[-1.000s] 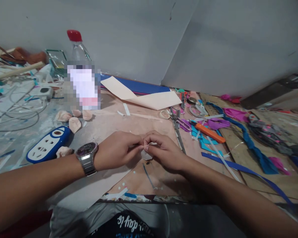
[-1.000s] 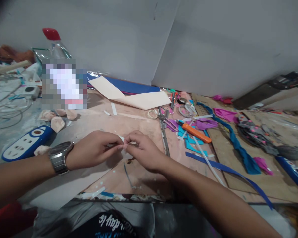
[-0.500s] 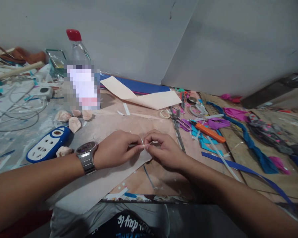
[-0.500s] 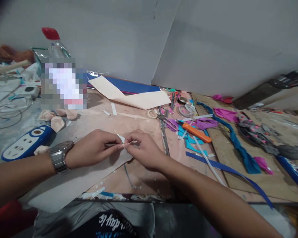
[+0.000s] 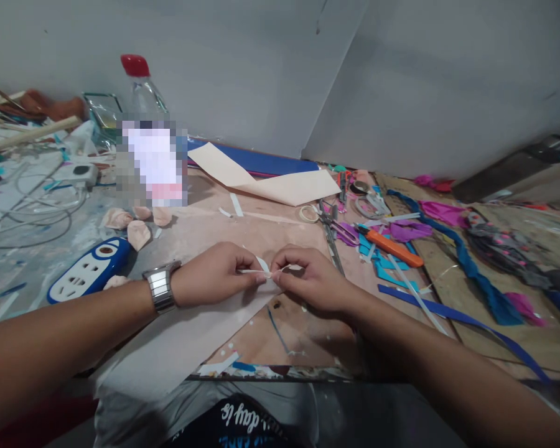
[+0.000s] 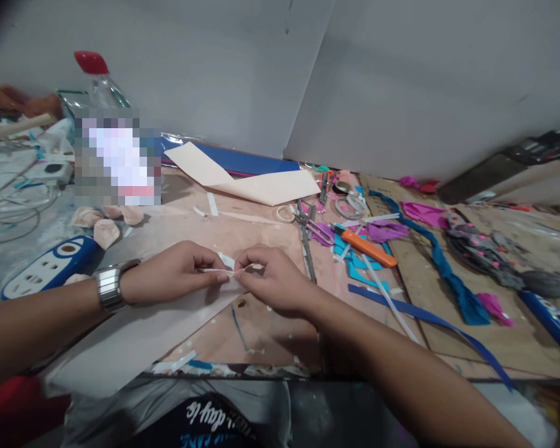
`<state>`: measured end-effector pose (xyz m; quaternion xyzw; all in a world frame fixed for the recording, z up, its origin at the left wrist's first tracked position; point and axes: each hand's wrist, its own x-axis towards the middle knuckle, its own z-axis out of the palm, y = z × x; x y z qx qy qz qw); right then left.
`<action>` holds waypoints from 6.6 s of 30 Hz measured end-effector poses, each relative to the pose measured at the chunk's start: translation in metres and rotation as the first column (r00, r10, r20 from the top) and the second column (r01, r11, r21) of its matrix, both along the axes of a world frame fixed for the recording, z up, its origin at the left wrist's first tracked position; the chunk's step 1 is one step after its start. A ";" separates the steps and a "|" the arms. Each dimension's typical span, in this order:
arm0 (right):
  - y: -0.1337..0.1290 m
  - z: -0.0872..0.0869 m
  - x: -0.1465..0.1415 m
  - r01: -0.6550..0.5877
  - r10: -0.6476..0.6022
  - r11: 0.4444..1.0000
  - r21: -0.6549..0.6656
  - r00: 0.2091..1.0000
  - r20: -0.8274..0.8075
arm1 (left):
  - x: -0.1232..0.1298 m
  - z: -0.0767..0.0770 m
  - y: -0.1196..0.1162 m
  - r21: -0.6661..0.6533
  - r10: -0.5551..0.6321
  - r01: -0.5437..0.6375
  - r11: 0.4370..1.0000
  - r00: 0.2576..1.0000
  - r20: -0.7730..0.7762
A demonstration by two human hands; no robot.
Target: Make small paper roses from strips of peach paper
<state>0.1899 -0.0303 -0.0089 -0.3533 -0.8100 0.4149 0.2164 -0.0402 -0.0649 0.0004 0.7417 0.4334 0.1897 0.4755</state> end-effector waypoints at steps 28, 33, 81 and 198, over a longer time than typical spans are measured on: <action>-0.003 -0.007 -0.001 -0.080 0.119 0.916 0.393 0.990 -0.077 | -0.002 -0.008 0.006 -0.173 -0.011 0.022 0.985 0.998 0.062; -0.003 -0.008 0.000 -0.104 0.155 0.892 0.439 0.984 -0.082 | -0.002 -0.006 0.006 -0.227 -0.025 0.047 0.973 0.995 0.100; -0.011 0.002 -0.005 -0.144 0.137 0.969 0.202 0.989 0.049 | 0.006 -0.001 -0.012 0.437 0.020 0.113 0.892 0.957 -0.288; -0.001 -0.009 0.000 -0.081 0.159 0.847 0.525 0.982 -0.104 | -0.003 -0.003 0.003 -0.171 -0.057 0.078 0.982 0.990 0.126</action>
